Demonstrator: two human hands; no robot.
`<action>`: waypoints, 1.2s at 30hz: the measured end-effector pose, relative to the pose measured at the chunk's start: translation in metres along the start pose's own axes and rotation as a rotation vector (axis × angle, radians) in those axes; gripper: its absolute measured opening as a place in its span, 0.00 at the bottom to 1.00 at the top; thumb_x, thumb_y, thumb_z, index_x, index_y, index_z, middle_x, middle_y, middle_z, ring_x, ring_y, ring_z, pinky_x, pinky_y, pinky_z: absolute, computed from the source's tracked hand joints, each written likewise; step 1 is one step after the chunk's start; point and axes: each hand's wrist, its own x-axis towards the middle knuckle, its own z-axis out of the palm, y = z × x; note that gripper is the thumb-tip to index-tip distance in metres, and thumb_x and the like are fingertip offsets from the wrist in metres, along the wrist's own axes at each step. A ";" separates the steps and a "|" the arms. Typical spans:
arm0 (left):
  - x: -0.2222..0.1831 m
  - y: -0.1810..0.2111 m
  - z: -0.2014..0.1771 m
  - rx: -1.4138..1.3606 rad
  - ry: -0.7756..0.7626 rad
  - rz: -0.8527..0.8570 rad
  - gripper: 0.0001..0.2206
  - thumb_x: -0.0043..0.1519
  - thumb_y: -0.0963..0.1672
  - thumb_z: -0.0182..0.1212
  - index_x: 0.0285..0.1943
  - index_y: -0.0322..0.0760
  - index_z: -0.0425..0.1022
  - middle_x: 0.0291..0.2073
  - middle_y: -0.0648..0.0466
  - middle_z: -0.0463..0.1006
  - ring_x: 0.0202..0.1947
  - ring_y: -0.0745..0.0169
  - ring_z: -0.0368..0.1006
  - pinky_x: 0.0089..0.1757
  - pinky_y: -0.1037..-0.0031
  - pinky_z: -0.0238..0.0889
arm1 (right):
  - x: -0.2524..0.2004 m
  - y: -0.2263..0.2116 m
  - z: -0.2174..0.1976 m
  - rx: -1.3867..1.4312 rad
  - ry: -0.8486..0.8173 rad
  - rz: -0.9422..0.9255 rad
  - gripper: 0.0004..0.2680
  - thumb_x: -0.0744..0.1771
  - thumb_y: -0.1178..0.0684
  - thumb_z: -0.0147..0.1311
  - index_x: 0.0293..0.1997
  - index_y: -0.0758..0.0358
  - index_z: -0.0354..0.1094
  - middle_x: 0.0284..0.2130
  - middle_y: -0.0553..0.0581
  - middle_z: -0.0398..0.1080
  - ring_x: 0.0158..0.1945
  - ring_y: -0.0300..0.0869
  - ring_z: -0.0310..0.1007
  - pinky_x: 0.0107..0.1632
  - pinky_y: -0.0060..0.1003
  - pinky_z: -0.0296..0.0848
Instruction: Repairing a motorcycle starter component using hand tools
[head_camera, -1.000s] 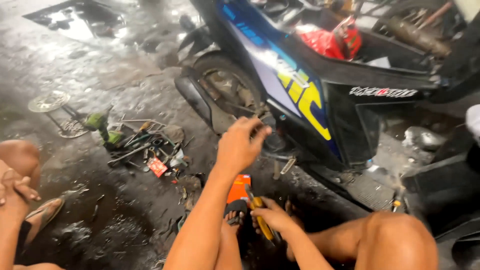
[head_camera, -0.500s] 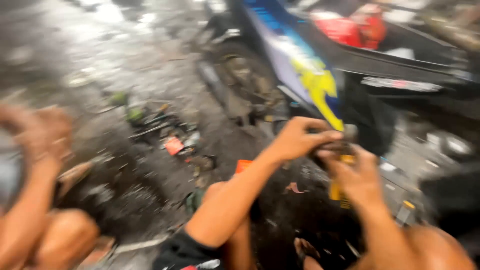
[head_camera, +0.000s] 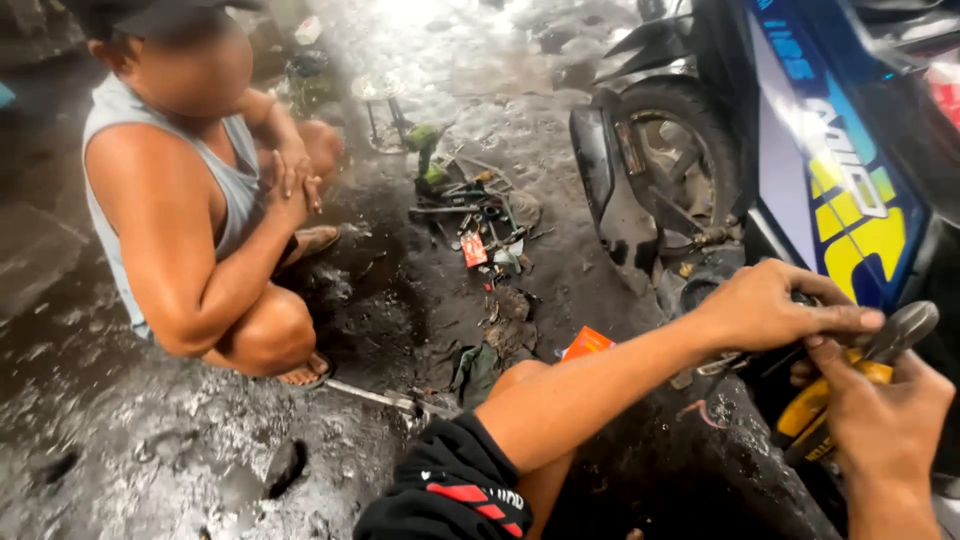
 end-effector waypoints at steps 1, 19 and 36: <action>0.003 -0.003 -0.005 0.060 -0.088 0.002 0.37 0.32 0.65 0.53 0.40 0.41 0.86 0.33 0.48 0.88 0.34 0.58 0.81 0.36 0.69 0.70 | 0.001 0.010 0.003 0.065 -0.008 -0.003 0.05 0.73 0.59 0.62 0.50 0.67 0.70 0.33 0.59 0.73 0.30 0.38 0.72 0.36 0.29 0.72; 0.063 -0.076 -0.013 0.682 -0.457 0.016 0.19 0.56 0.45 0.68 0.57 0.46 0.74 0.53 0.44 0.76 0.54 0.29 0.74 0.53 0.43 0.67 | 0.036 0.037 0.001 0.056 0.197 -0.193 0.03 0.66 0.62 0.62 0.41 0.65 0.79 0.28 0.60 0.78 0.26 0.41 0.79 0.32 0.33 0.77; 0.066 -0.119 -0.002 0.742 -0.573 -0.035 0.20 0.57 0.41 0.65 0.60 0.49 0.78 0.59 0.46 0.77 0.54 0.28 0.75 0.54 0.43 0.69 | 0.021 0.051 0.004 -0.043 0.180 -0.248 0.03 0.65 0.63 0.64 0.36 0.71 0.74 0.26 0.63 0.79 0.30 0.43 0.82 0.34 0.35 0.79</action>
